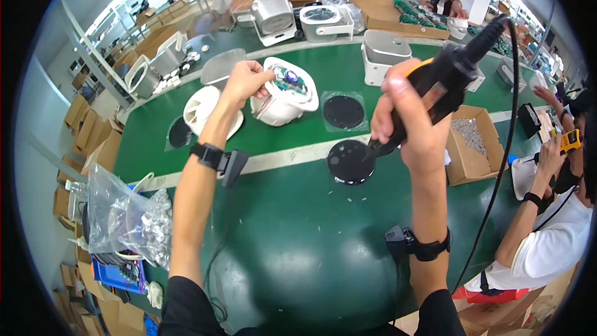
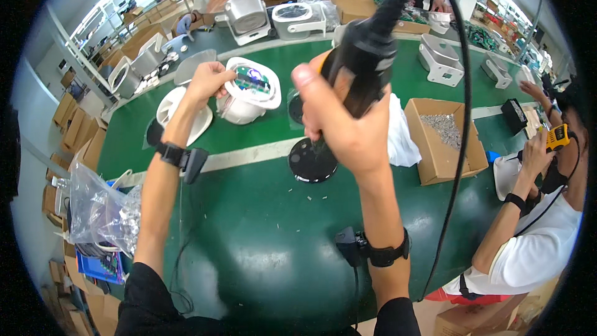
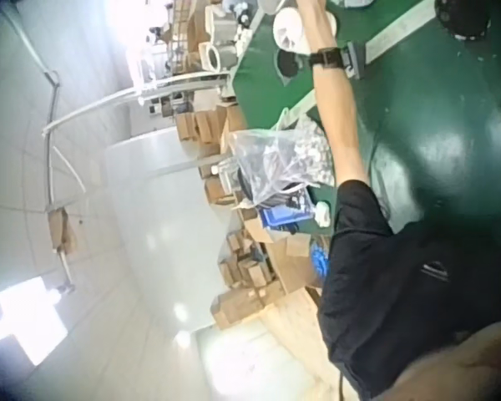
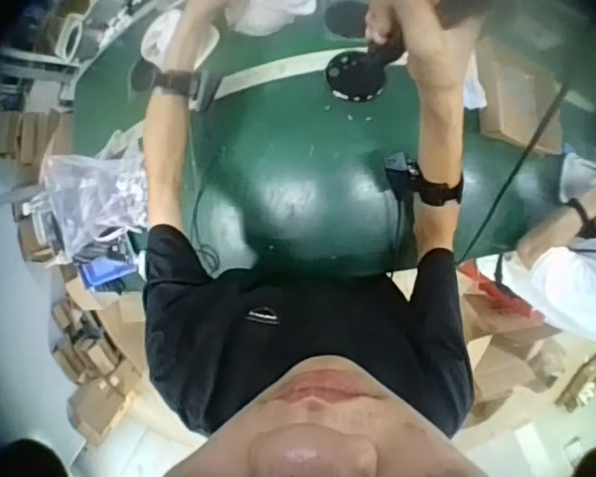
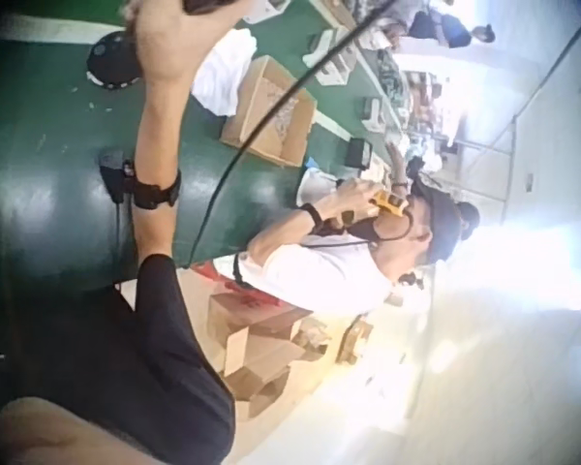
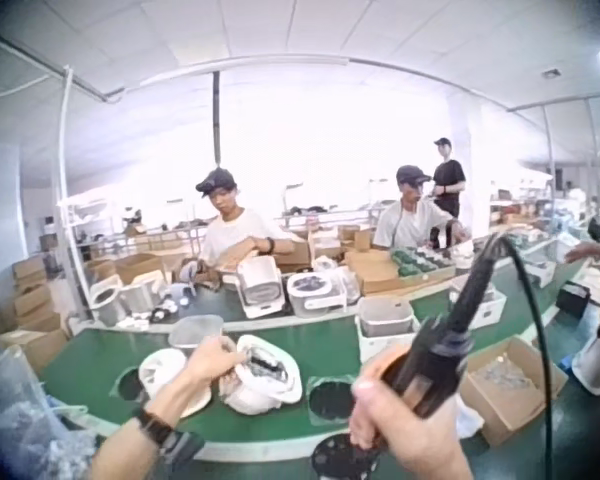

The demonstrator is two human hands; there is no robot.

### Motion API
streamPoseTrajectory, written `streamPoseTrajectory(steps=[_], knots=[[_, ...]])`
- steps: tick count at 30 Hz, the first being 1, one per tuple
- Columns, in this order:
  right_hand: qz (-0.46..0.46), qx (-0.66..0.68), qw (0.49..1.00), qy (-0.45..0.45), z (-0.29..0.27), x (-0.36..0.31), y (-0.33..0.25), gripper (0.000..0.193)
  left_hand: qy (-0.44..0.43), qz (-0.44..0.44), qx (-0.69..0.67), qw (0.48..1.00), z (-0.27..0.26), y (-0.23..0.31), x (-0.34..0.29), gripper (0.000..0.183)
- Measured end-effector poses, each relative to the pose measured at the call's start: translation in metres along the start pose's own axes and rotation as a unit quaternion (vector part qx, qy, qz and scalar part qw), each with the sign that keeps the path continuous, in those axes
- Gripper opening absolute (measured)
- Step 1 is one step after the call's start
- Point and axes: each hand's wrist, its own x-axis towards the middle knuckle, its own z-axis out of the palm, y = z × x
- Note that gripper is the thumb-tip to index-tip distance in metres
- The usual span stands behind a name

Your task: The person uses a power screwdriver to fasten screws into a white circular electronic device, securing a circuit board and a fan-like cover. They repeatedly open and close the device to attach components, handling screws and the tool with both hands on a green workbench.

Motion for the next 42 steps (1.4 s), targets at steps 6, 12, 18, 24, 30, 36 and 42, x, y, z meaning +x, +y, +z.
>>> streamPoseTrajectory(steps=[6, 12, 18, 24, 30, 36, 42], knots=[[0.064, 0.028, 0.997, 0.027, 0.015, -0.007, -0.011, 0.035, -0.081, -0.038, -0.121, 0.989, -0.041, -0.006, -0.160, 0.019], [0.130, 0.064, 0.989, 0.036, 0.065, -0.032, -0.015, 0.045, -0.083, -0.001, 0.154, 0.985, -0.036, -0.009, -0.246, 0.040], [0.099, 0.133, 0.977, -0.137, 0.059, -0.045, -0.007, 0.052, -0.275, 0.285, 0.217, 0.892, -0.013, 0.010, -0.251, 0.108], [0.088, 0.111, 0.981, -0.136, 0.064, -0.054, -0.005, 0.051, -0.222, 0.237, 0.214, 0.921, -0.008, 0.009, -0.265, 0.102], [0.084, 0.087, 0.985, -0.125, 0.060, -0.054, -0.010, 0.050, -0.196, 0.216, 0.193, 0.937, -0.004, 0.006, -0.267, 0.108], [0.060, 0.057, 0.991, -0.101, 0.044, -0.047, -0.019, 0.050, -0.246, 0.217, 0.147, 0.933, -0.012, 0.001, -0.257, 0.119], [0.059, 0.046, 0.993, -0.096, 0.042, -0.047, -0.011, 0.049, -0.247, 0.217, 0.130, 0.935, -0.008, 0.000, -0.254, 0.125]])
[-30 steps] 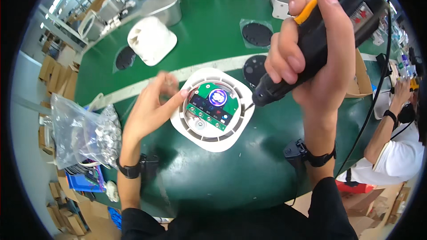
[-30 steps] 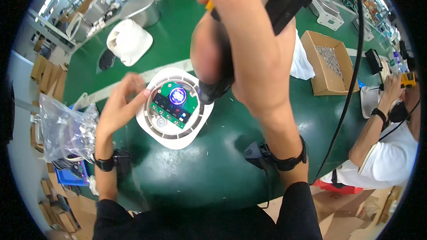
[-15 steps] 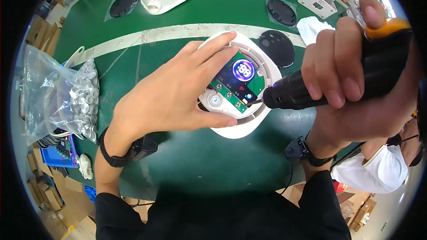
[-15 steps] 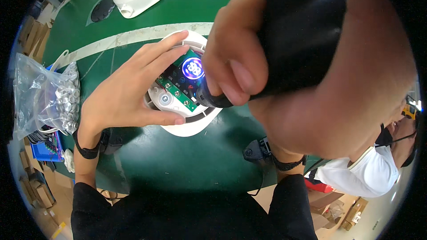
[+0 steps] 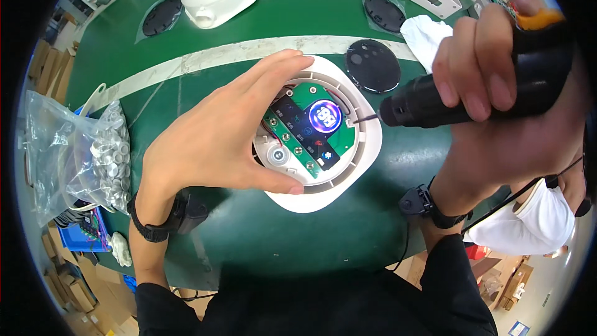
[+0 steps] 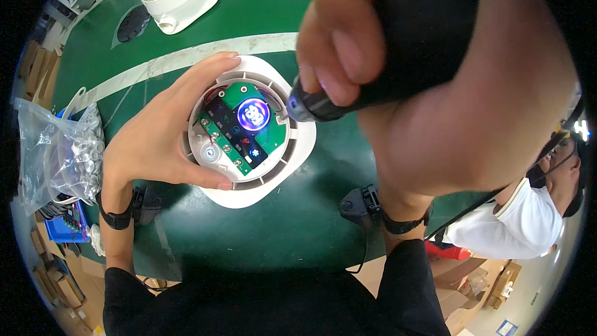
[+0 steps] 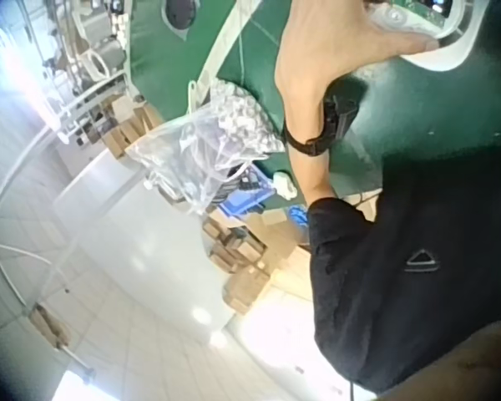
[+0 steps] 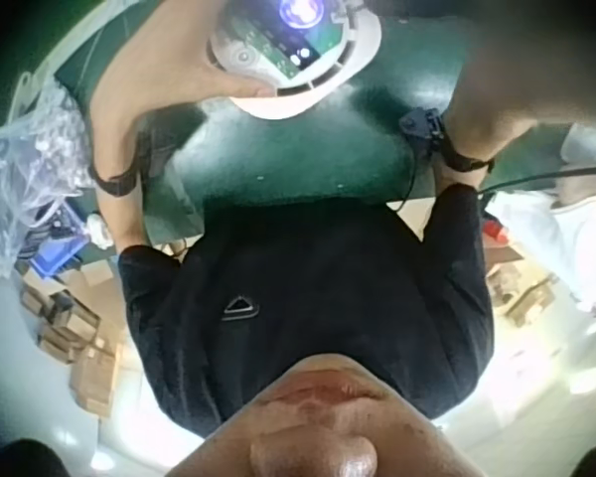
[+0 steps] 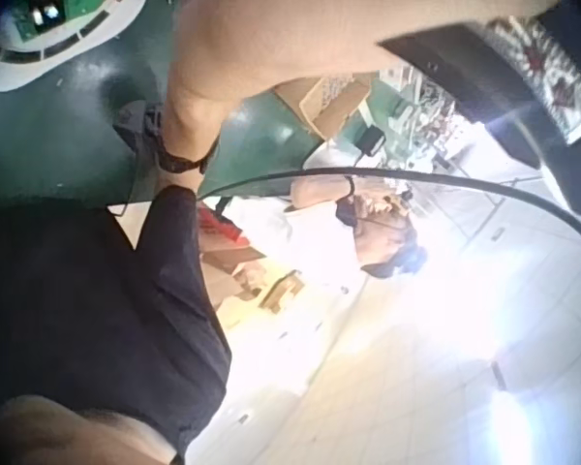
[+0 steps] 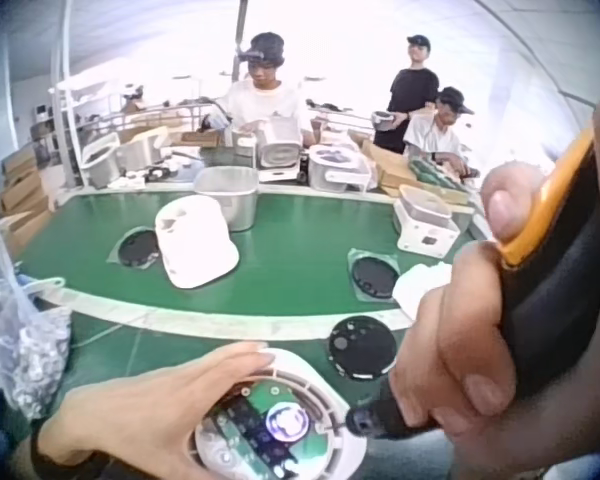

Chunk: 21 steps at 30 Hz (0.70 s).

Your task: The person uses a power screwdriver to fasten screws into a white circular electronic device, securing a circuit board and a fan-like cover. They repeatedly open and close the device to attach components, handling screws and the tool with both hands on a green workbench.

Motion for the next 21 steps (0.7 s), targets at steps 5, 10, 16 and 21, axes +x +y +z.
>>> streamPoseTrajectory(steps=[5, 10, 16, 21], knots=[[0.001, -0.001, 1.000, -0.001, 0.0041, 0.0018, 0.0059, 0.049, 0.003, 0.002, 0.006, 1.000, -0.0016, 0.0017, -0.0014, 0.126], [0.003, -0.004, 1.000, -0.003, 0.0047, 0.0028, 0.0099, 0.049, 0.006, 0.008, 0.013, 1.000, 0.0005, -0.0012, -0.0013, 0.127], [0.004, -0.005, 1.000, -0.008, 0.0054, 0.0048, 0.0087, 0.048, 0.006, 0.011, 0.017, 1.000, 0.0006, -0.0002, -0.0015, 0.126], [0.003, -0.010, 1.000, -0.008, 0.0052, 0.0090, 0.0099, 0.048, 0.005, 0.012, 0.019, 1.000, 0.0007, -0.0010, -0.0024, 0.127]])
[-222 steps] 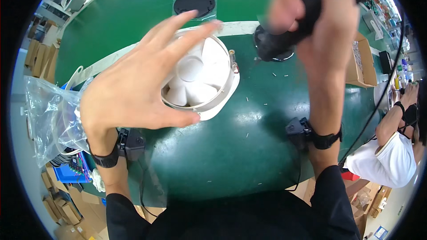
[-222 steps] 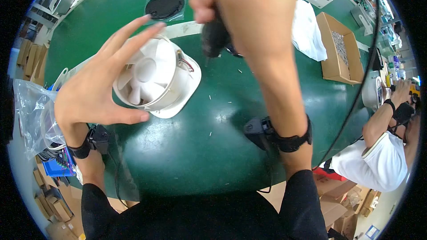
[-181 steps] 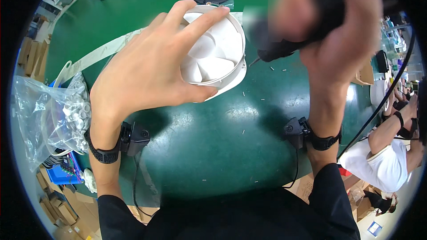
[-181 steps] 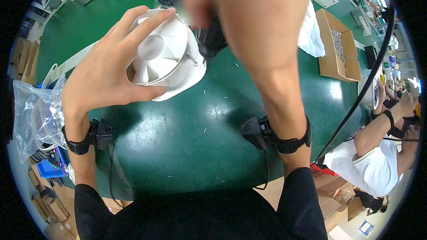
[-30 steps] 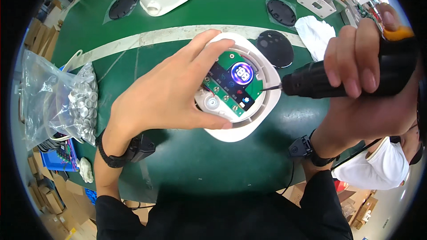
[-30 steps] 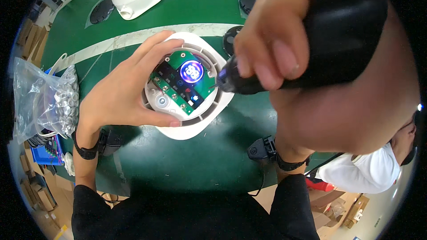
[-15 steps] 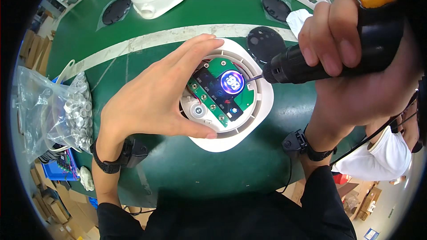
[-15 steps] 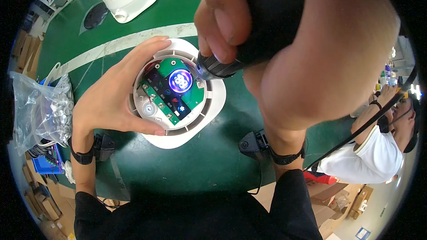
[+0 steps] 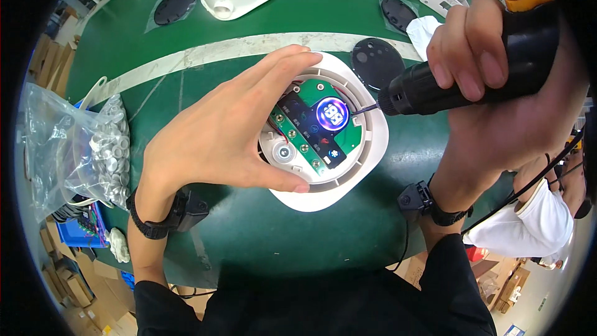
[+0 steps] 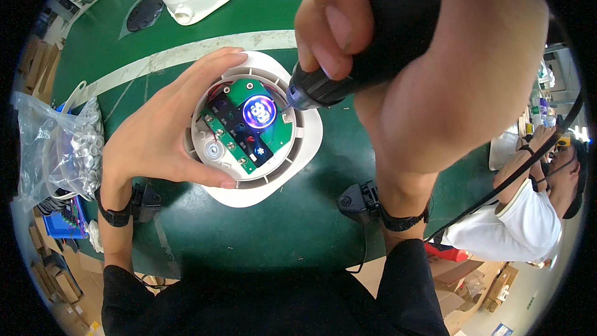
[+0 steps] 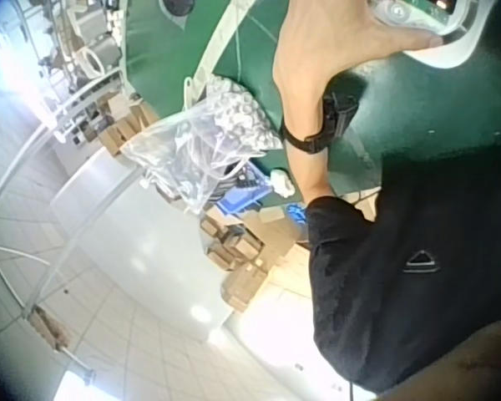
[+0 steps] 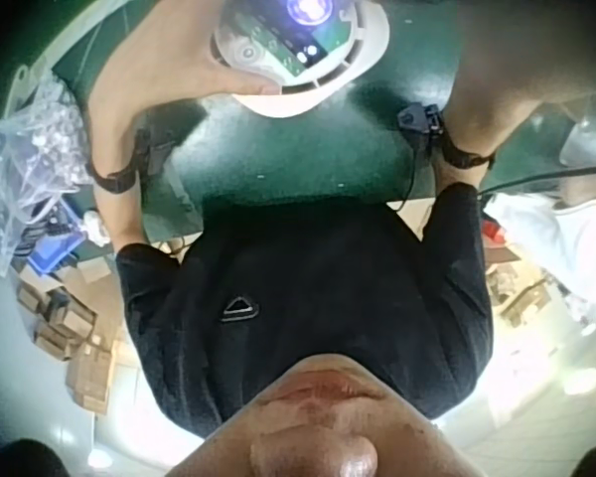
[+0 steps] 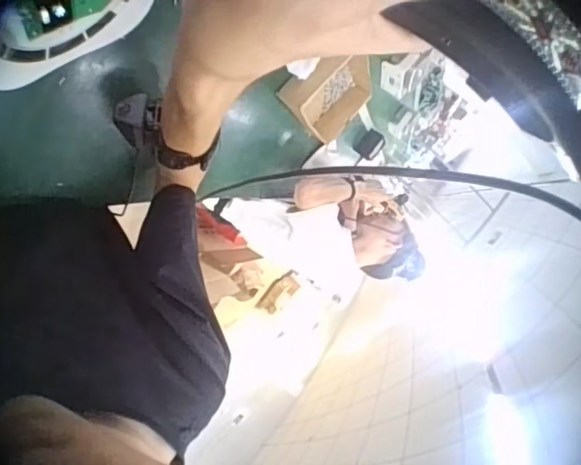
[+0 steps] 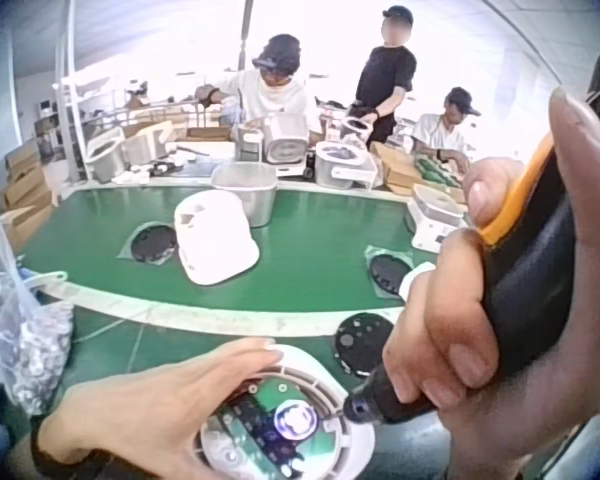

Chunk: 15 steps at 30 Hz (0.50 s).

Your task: The person uses a power screwdriver to fasten screws into a white circular electronic device, securing a circuit board and a fan-like cover. They repeatedly open and close the device to attach components, handling screws and the tool with both hands on a green workbench.

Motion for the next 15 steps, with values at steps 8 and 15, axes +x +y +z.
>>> streamPoseTrajectory(steps=[8, 15], knots=[[0.000, -0.005, 1.000, -0.004, 0.0024, 0.0045, 0.0024, 0.048, 0.001, 0.000, 0.002, 1.000, -0.0002, -0.0019, 0.0003, 0.129], [0.009, -0.021, 1.000, 0.006, 0.0043, 0.0096, 0.0033, 0.047, -0.001, -0.006, -0.009, 1.000, -0.0008, -0.0005, 0.0010, 0.128]])
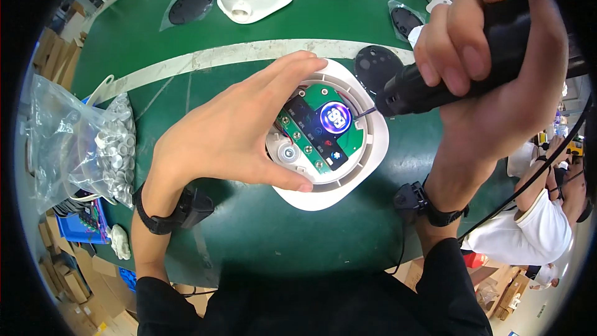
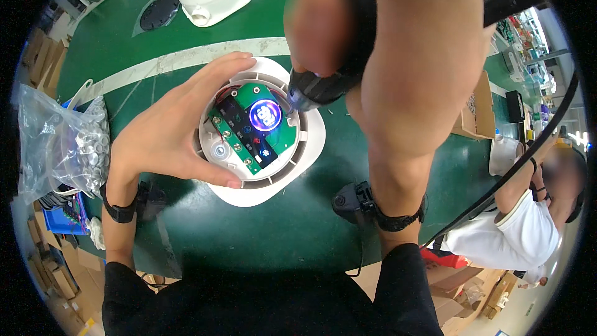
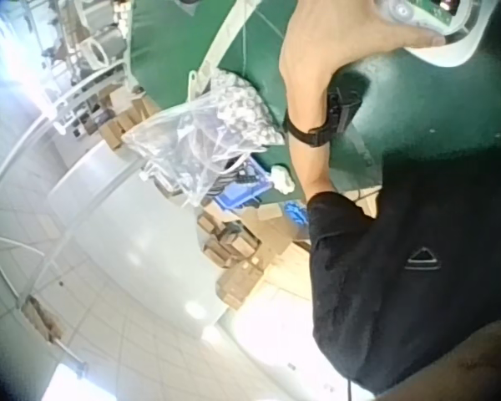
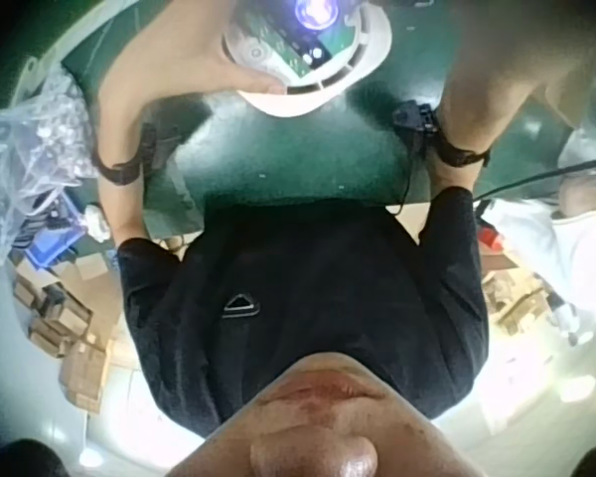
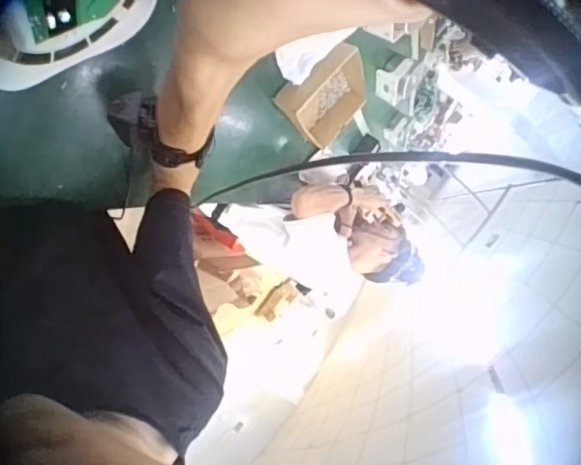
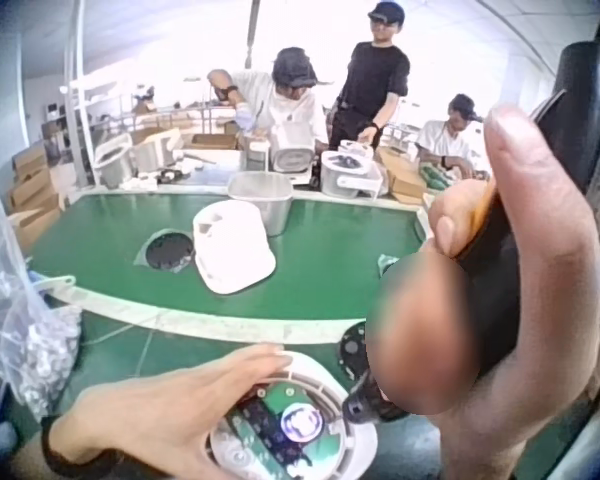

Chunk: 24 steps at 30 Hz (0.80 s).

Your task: The person uses a power screwdriver to fasten screws into a white circular electronic device, securing a circuit board and a fan-like cover. They repeatedly open and close the device to attach components, handling screws and the tool with both hands on a green workbench.

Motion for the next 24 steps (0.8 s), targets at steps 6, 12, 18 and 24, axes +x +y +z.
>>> streamPoseTrajectory(steps=[6, 12, 18, 24], knots=[[0.002, -0.012, 1.000, 0.017, -0.006, 0.004, -0.015, 0.046, -0.002, 0.008, -0.003, 1.000, 0.000, 0.001, 0.001, 0.126], [0.009, -0.081, 0.994, 0.066, -0.010, 0.006, -0.020, 0.039, -0.008, 0.001, 0.002, 1.000, -0.001, 0.002, 0.001, 0.126], [0.067, -0.072, 0.987, 0.124, 0.011, 0.018, 0.022, 0.032, -0.009, -0.005, -0.005, 1.000, -0.002, 0.002, -0.001, 0.126], [-0.035, 0.106, 0.993, -0.028, -0.013, 0.009, -0.014, 0.042, 0.023, 0.003, -0.069, 0.997, 0.008, 0.007, 0.001, 0.126]])
